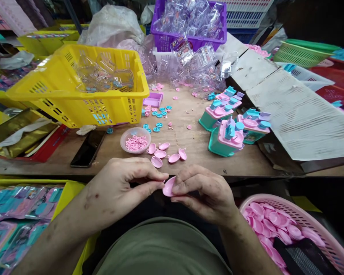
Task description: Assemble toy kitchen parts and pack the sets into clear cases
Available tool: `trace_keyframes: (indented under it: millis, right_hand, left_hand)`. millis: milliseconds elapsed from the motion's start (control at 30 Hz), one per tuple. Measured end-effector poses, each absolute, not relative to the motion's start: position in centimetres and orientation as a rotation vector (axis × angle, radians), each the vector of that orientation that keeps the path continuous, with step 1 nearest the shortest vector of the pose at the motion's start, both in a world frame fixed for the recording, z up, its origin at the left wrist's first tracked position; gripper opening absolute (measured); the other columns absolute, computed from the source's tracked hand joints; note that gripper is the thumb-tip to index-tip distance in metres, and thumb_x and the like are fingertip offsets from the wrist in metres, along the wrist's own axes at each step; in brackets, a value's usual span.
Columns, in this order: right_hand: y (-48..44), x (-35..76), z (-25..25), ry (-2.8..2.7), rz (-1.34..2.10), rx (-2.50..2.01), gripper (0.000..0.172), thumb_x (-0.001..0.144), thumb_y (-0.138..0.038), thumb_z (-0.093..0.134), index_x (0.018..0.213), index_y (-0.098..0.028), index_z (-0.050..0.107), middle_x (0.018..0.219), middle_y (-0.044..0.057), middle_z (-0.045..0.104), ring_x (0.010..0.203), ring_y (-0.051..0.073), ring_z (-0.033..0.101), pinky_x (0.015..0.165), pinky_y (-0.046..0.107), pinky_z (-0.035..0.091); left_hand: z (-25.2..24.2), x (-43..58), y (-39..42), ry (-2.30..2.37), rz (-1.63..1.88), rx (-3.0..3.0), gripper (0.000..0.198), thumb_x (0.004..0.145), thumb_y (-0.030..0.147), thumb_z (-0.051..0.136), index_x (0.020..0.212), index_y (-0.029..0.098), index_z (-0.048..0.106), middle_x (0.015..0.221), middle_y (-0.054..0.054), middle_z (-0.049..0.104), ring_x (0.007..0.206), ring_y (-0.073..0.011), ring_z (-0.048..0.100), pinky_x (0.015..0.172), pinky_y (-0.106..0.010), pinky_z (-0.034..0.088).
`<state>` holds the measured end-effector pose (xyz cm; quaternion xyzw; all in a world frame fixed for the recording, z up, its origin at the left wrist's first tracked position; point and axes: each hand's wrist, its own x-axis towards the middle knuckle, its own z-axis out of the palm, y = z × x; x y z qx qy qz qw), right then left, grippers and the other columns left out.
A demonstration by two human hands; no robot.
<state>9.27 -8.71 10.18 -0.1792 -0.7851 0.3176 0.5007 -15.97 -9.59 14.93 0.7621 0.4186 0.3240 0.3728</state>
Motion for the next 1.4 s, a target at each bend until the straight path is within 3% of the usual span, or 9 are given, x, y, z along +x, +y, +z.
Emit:
trace_keyframes:
  millis: [233, 467, 667, 833, 900, 1067, 1167, 1300, 1400]
  right_hand:
    - [-9.1, 10.2, 8.8, -1.888, 0.845, -0.438, 0.016, 0.103, -0.022, 0.086, 0.116, -0.024, 0.076, 0.101, 0.004, 0.083, 0.092, 0.016, 0.080, 0.089, 0.024, 0.068]
    - [-7.8, 13.5, 4.4, -1.909, 0.587, -0.910, 0.008, 0.105, -0.021, 0.079, 0.101, -0.025, 0.074, 0.148, 0.013, 0.065, 0.124, 0.027, 0.073, 0.104, 0.044, 0.066]
    - [-3.7, 12.2, 0.9, -1.744, 0.532, -1.188, 0.005, 0.108, -0.030, 0.070, 0.106, -0.026, 0.068, 0.140, 0.015, 0.070, 0.138, 0.032, 0.069, 0.119, 0.056, 0.058]
    - [-2.0, 8.6, 0.6, -2.037, 0.623, -1.194, 0.081, 0.098, -0.034, 0.075, 0.171, -0.024, 0.042, 0.173, 0.021, 0.048, 0.164, 0.037, 0.045, 0.131, 0.063, 0.047]
    - [-1.8, 8.0, 1.0, -2.180, 0.624, -1.193, 0.095, 0.093, -0.037, 0.080, 0.176, -0.024, 0.036, 0.180, 0.021, 0.037, 0.172, 0.039, 0.031, 0.135, 0.066, 0.039]
    - [-1.0, 7.4, 1.3, -2.336, 0.539, -1.205, 0.114, 0.079, -0.049, 0.100, 0.176, -0.029, 0.041, 0.184, 0.021, 0.027, 0.173, 0.045, 0.025, 0.134, 0.074, 0.037]
    - [-0.5, 6.5, 0.9, -2.356, 0.419, -1.149, 0.093, 0.085, -0.047, 0.097, 0.166, -0.029, 0.056, 0.179, 0.019, 0.039, 0.165, 0.046, 0.037, 0.131, 0.076, 0.040]
    - [0.3, 5.0, 0.5, -2.318, 0.317, -1.045, 0.034, 0.103, -0.027, 0.079, 0.136, -0.025, 0.077, 0.155, 0.015, 0.065, 0.142, 0.038, 0.056, 0.121, 0.064, 0.055]
    - [1.0, 4.5, 0.4, -2.277, 0.340, -0.986, 0.018, 0.112, -0.024, 0.067, 0.123, -0.026, 0.081, 0.139, 0.013, 0.074, 0.127, 0.034, 0.060, 0.111, 0.058, 0.062]
  left_hand:
    - [13.3, -14.6, -9.7, 1.059, 0.747, 1.797, 0.011, 0.100, 0.025, 0.080, 0.099, 0.031, 0.089, 0.091, 0.002, 0.085, 0.082, -0.0148, 0.080, 0.077, -0.020, 0.064]
    - [7.8, -14.4, -9.2, 1.415, 0.879, 2.123, 0.047, 0.108, 0.036, 0.072, 0.153, 0.026, 0.063, 0.150, -0.013, 0.072, 0.140, -0.0319, 0.070, 0.123, -0.052, 0.060]
    - [1.8, -12.8, -8.2, 1.481, 0.979, 2.352, 0.071, 0.113, 0.011, 0.046, 0.179, 0.023, 0.023, 0.180, -0.021, 0.039, 0.171, -0.0333, 0.037, 0.139, -0.060, 0.042]
    - [-0.8, -11.9, -6.0, 1.530, 1.116, 2.107, 0.064, 0.111, 0.012, 0.049, 0.174, 0.022, 0.039, 0.177, -0.021, 0.045, 0.169, -0.0354, 0.043, 0.135, -0.059, 0.049]
    - [-0.9, -11.8, -5.2, 1.424, 1.177, 1.924, 0.059, 0.111, 0.016, 0.052, 0.169, 0.023, 0.046, 0.171, -0.019, 0.055, 0.163, -0.0342, 0.053, 0.130, -0.057, 0.055]
    - [0.5, -12.4, -5.2, 1.179, 1.419, 1.522, 0.037, 0.118, 0.024, 0.046, 0.150, 0.022, 0.065, 0.151, -0.014, 0.073, 0.138, -0.0258, 0.075, 0.116, -0.044, 0.066]
    - [2.4, -13.8, -6.2, 1.242, 1.583, 1.641, 0.023, 0.114, 0.020, 0.059, 0.129, 0.023, 0.075, 0.127, -0.007, 0.080, 0.116, -0.0204, 0.080, 0.108, -0.037, 0.067]
    - [5.8, -16.4, -6.8, 1.231, 1.730, 1.806, 0.018, 0.109, 0.011, 0.061, 0.114, 0.022, 0.075, 0.105, -0.002, 0.076, 0.095, -0.0157, 0.074, 0.091, -0.031, 0.063]
    - [7.4, -18.0, -6.4, 1.248, 1.773, 1.841, 0.019, 0.108, 0.008, 0.061, 0.111, 0.022, 0.074, 0.101, -0.001, 0.074, 0.092, -0.0148, 0.071, 0.087, -0.029, 0.060]
